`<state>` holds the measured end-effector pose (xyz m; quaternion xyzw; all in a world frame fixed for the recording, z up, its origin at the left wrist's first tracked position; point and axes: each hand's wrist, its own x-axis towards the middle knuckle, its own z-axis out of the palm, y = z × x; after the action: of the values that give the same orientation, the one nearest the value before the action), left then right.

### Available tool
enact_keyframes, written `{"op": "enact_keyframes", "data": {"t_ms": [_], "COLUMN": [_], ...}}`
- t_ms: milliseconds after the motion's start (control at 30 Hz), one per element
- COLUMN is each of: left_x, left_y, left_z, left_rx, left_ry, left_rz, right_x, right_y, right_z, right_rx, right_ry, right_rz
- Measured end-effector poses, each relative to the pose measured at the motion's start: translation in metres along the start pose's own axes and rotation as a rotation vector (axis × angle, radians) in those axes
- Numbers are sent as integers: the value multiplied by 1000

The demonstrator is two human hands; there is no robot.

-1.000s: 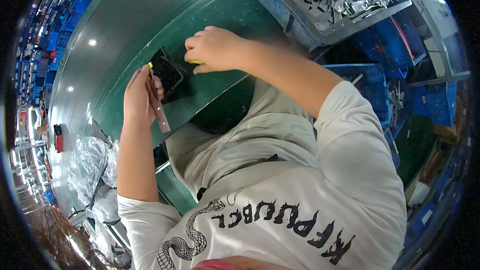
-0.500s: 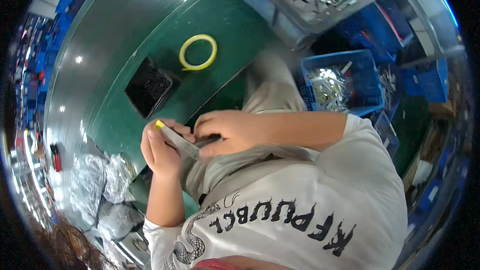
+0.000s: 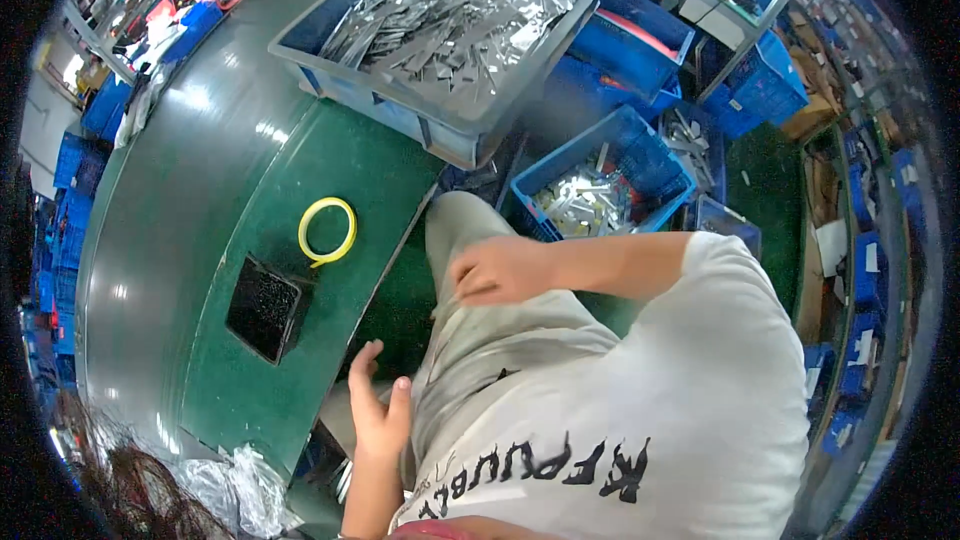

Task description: The recorder is applying yellow tape to small components and placing them into a bin on a factory assembly line.

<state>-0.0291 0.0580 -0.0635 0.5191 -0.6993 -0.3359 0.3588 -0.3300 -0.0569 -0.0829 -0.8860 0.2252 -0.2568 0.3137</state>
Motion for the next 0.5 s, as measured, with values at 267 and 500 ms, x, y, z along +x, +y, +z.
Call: {"op": "enact_keyframes", "data": {"t_ms": [267, 500], "left_x": [-2, 13], "left_y": [-14, -14], "left_z": [6, 5], "left_rx": [89, 43], "left_ry": [-52, -45], "left_rz": [-61, -26], "right_x": [-124, -59], "right_y": [44, 8], "right_z": [-80, -115], "right_rx": [-509, -489], "right_ry": [252, 714], "right_rz": [469, 185]}}
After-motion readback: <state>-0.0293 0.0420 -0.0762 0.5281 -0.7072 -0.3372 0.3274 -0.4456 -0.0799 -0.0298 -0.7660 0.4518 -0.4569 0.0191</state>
